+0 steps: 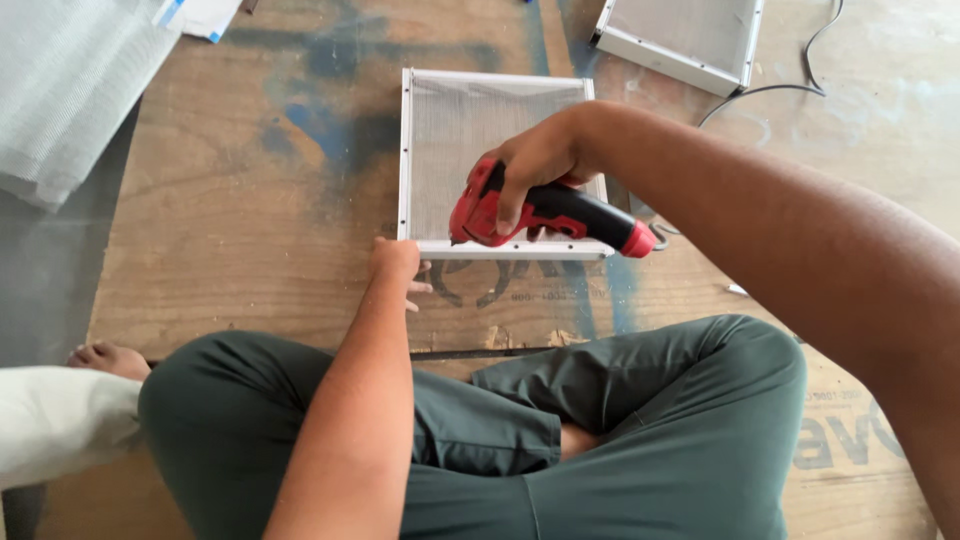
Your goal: The person aligns a mesh screen within a white frame and uses a red power drill to drive screws along the frame edges, securing the screen in place.
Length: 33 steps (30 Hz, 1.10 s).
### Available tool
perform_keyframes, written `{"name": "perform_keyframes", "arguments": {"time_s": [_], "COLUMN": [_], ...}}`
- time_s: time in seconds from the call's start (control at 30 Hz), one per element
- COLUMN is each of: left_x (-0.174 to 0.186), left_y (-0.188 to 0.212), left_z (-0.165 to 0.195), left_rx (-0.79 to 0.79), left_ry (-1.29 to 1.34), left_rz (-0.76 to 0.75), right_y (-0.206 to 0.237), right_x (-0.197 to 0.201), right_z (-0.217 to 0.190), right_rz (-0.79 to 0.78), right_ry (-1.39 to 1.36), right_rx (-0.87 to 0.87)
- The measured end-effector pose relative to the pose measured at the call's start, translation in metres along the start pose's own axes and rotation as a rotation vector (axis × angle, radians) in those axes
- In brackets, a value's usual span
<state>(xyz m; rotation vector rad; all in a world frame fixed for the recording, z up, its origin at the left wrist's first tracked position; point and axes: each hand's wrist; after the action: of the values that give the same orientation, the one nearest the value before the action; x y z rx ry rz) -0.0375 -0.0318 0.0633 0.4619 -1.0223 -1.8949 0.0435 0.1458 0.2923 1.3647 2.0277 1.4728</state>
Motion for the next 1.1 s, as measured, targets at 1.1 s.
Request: {"name": "perform_keyframes", "arguments": {"time_s": [1.1], "left_x": [0.011], "left_y": [-0.002], "left_z": [-0.008], "left_rx": [-0.033], "left_ry": [0.05], "left_rz": [-0.032], "right_y": [-0.001], "right_x": [-0.006], "right_z": [-0.039], "right_rz": [0.215], "right_ry": [0.269], "right_rx": [-0.196]}}
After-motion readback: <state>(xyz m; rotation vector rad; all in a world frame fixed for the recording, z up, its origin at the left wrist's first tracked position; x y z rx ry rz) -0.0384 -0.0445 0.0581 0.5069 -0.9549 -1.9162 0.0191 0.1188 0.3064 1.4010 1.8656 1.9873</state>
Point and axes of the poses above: each hand's wrist, its own y-axis away from the middle knuckle, its own x-axis out of the back of the hand, z = x × y, and after that the axes turned 3 degrees about -z, right-handed
